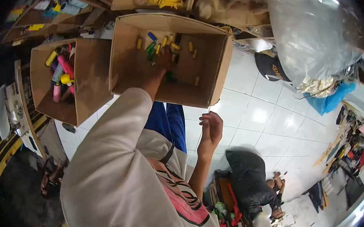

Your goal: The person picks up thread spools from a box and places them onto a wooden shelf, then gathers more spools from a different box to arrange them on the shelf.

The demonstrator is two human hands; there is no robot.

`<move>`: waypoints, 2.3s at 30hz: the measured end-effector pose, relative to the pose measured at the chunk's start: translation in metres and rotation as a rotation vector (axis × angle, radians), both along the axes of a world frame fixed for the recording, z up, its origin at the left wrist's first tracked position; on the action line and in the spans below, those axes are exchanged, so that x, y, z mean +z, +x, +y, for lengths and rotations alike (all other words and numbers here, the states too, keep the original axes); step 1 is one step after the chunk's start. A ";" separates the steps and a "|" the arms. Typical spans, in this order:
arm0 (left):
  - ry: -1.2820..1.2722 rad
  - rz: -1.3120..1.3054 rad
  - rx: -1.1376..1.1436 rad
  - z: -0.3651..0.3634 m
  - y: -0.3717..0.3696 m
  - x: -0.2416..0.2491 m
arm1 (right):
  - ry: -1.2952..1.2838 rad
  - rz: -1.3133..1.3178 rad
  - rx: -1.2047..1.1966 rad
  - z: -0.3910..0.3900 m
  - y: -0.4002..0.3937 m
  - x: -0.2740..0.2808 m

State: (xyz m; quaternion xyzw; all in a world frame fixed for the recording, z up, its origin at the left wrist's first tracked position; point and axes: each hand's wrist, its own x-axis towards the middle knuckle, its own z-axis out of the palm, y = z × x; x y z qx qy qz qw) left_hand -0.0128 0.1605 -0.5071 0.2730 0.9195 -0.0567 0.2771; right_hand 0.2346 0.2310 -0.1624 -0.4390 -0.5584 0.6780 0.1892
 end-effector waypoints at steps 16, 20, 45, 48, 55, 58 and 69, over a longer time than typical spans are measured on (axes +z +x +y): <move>1.265 -1.095 0.916 -0.031 -0.063 0.027 | -0.061 -0.004 0.122 0.007 -0.015 -0.007; 1.068 -0.708 1.376 -0.009 -0.050 0.106 | -0.063 0.007 0.117 0.012 -0.017 -0.010; 0.936 -0.138 0.543 0.048 -0.048 -0.060 | 0.003 -0.063 0.162 0.025 -0.032 -0.011; 0.547 -0.133 0.425 0.065 -0.059 -0.021 | -0.023 -0.033 0.179 0.023 -0.030 -0.014; 0.673 -0.074 0.430 0.059 -0.065 -0.010 | 0.022 -0.055 0.180 0.037 -0.031 -0.004; 0.551 -0.326 0.367 0.031 -0.073 0.039 | 0.057 -0.011 0.173 0.046 -0.040 0.007; 0.973 -1.028 1.029 -0.012 -0.038 0.323 | 0.192 0.220 0.415 0.067 -0.109 0.051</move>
